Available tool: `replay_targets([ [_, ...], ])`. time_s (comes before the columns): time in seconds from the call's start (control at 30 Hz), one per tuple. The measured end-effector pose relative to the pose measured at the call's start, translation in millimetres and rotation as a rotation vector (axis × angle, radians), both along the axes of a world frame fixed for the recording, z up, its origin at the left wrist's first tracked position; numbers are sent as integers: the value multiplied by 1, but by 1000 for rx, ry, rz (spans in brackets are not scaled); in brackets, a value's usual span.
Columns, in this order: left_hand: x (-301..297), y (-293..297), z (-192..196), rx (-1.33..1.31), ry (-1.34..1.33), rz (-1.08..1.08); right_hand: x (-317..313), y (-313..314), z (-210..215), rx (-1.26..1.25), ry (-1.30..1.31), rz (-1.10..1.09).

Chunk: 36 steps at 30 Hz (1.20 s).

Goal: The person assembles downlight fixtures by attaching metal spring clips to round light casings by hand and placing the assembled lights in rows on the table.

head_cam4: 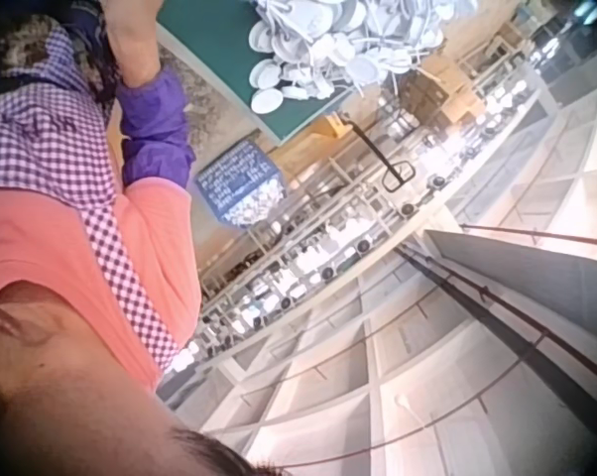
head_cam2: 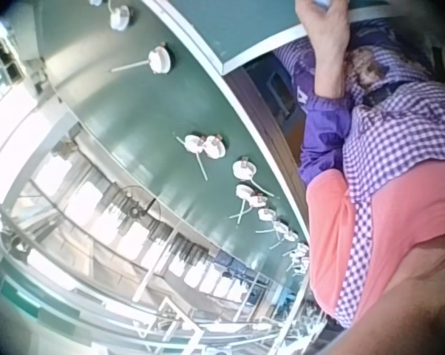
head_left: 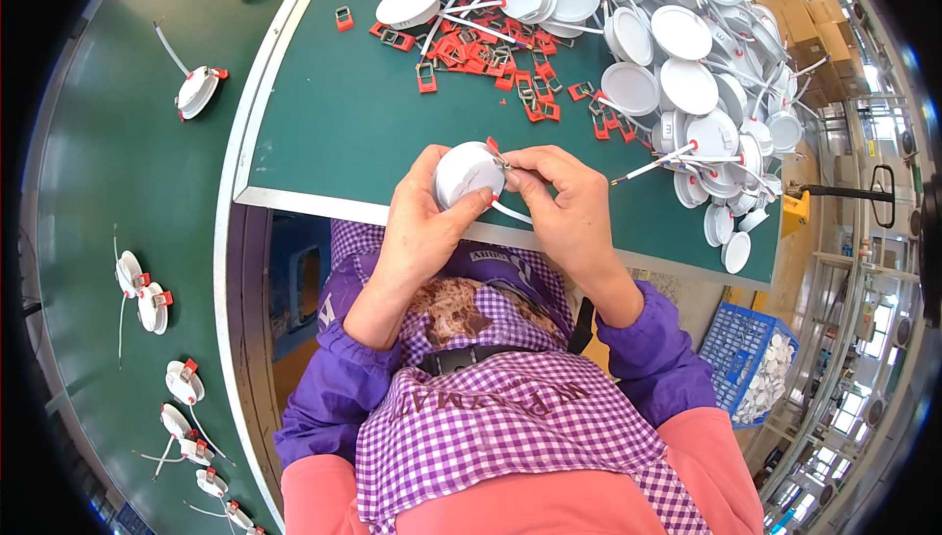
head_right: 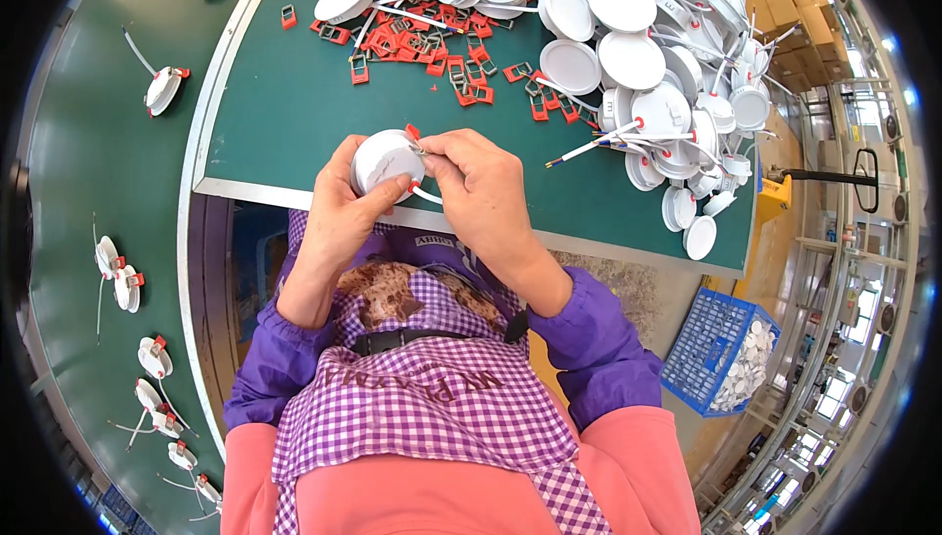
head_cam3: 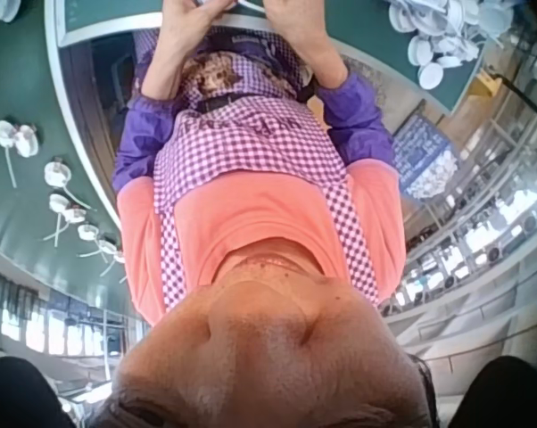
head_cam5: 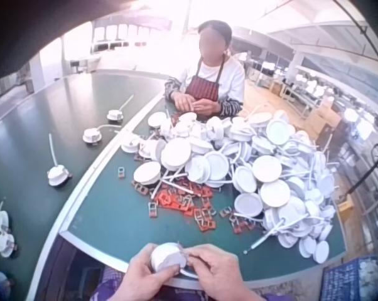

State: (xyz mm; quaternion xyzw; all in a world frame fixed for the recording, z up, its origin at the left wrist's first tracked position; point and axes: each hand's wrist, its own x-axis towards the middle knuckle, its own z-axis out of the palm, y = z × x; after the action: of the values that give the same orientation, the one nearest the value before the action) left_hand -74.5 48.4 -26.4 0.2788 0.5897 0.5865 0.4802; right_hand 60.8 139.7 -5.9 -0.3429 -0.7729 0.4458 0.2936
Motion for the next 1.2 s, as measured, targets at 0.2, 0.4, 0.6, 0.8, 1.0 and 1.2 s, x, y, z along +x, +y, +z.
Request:
replay_targets([
  [0.2, 0, 1, -4, 27, 36, -15, 1, -2, 2, 63, -4, -3],
  [0.4, 3, 2, -4, 38, 28, 16, -2, -9, 6, 145, 9, -69],
  [0.6, 4, 0, -13, 88, 94, 2, 1, -1, 11, 110, -136, 31],
  [0.8, -1, 2, -10, 110, 126, -44, 2, -7, 1, 92, 19, -30],
  [1.0, -2, -1, -6, 102, 104, -71, 2, -4, -3, 57, 40, -15],
  [1.2, -1, -4, -10, 147, 23, -49, 6, 11, 1, -234, 82, 61],
])
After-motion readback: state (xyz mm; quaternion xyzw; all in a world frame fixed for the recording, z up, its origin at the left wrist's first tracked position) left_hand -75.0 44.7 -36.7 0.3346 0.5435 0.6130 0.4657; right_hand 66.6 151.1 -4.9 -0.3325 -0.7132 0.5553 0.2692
